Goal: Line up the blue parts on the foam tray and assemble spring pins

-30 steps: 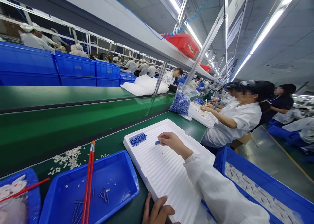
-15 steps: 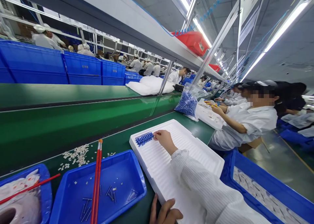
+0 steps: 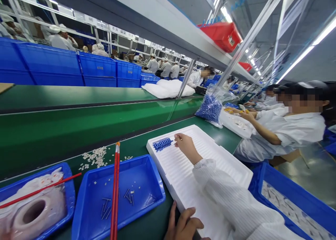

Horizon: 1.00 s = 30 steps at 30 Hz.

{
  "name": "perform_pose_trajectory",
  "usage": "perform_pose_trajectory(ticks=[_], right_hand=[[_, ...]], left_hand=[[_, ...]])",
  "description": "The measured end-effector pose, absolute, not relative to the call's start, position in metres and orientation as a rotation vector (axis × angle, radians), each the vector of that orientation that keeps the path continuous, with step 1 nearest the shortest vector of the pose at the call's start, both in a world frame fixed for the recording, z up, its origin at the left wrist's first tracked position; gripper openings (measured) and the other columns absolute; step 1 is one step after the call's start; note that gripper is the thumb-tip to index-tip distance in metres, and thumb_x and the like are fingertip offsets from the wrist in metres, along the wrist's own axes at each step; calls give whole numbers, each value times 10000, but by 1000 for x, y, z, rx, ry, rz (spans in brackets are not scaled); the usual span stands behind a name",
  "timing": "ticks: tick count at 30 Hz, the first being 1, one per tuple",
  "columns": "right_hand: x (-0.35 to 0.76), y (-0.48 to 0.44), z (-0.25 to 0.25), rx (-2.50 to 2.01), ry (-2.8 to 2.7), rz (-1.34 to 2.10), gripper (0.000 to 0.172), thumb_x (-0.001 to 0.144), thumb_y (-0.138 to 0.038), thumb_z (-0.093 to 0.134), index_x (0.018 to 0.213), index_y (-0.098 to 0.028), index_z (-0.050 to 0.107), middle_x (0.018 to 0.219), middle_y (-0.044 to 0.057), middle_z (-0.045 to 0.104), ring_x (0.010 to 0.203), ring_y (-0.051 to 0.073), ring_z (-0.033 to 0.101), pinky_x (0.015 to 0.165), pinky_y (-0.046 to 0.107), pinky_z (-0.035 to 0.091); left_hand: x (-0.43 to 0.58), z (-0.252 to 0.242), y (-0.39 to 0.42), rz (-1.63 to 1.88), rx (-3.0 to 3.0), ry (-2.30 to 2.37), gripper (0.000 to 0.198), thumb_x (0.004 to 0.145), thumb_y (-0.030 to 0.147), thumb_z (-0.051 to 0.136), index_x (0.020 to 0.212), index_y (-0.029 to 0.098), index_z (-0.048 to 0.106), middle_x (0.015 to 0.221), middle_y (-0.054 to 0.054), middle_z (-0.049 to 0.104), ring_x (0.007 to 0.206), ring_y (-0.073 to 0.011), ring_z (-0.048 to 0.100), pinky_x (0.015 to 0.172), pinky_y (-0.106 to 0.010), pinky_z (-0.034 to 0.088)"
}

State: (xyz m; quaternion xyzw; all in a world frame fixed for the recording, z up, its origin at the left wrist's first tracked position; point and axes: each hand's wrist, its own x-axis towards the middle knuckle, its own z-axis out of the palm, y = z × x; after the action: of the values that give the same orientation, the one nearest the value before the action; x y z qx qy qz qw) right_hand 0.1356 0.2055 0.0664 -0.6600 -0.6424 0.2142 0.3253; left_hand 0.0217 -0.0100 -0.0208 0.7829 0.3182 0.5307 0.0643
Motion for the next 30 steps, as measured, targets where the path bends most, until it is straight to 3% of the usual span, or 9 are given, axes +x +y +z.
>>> perform_pose_trajectory(ticks=[4,7,9,12,15,20,25,28,30], right_hand=[[97,167,90,-1432,-2009,470,205,1026,-311,482,1097,-133,556,956,56,566,803,183,583,732,344,528],[52,135,98,-933,-2533,637,129,947,-253,627,1014,-143,616,932,39,606,838,189,597,799,368,516],[26,123,94,-588,-2801,705,248,876,-213,717,1087,-136,612,1063,71,605,994,236,572,897,421,480],[2,120,80,-299,-2999,693,396,863,-166,727,1216,-114,556,1274,128,505,1224,313,411,1009,497,388],[-9,121,71,-198,-3074,631,467,887,-141,697,1304,-118,491,1390,122,386,1307,319,284,1077,511,295],[-22,116,73,-27,-3138,556,462,897,-144,691,1314,-149,490,1406,72,372,1315,281,279,1114,474,245],[-18,119,80,89,-3169,501,311,915,-136,668,1212,-173,582,1317,61,485,1288,263,339,1098,501,259],[-4,127,88,56,-3206,474,302,886,-122,698,1173,-156,608,1282,89,514,1254,287,386,1049,521,333],[5,132,95,5,-3234,453,334,872,-119,713,1184,-135,596,1288,105,505,1241,282,403,1036,478,370]], left_hand=[[28,-31,-6,1695,2392,956,240,782,481,670,574,362,655,698,109,656,910,-113,648,1126,-404,299],[29,-35,-7,1608,2428,974,252,729,512,710,542,353,651,719,118,681,861,-121,662,1069,-387,403],[26,-33,-8,1509,2461,983,192,691,534,730,601,376,669,762,135,703,838,-126,669,1006,-361,477],[23,-30,-10,1401,2437,1102,253,618,582,749,682,345,691,779,98,730,811,-192,689,825,-372,593],[23,-25,-11,1378,2378,1186,338,549,618,765,676,316,680,756,99,730,750,-205,701,715,-374,630],[27,-21,-12,1355,2319,1222,394,468,626,801,651,306,663,656,70,711,685,-219,688,541,-344,626],[23,-25,-13,1244,2357,1085,307,658,577,727,769,293,690,875,46,738,834,-199,699,821,-408,606],[19,-29,-13,1180,2406,932,157,804,494,636,753,357,693,957,90,723,1014,-167,653,996,-476,483],[16,-29,-12,1129,2415,863,148,830,454,622,734,370,695,965,96,721,1083,-166,620,1044,-507,409]])
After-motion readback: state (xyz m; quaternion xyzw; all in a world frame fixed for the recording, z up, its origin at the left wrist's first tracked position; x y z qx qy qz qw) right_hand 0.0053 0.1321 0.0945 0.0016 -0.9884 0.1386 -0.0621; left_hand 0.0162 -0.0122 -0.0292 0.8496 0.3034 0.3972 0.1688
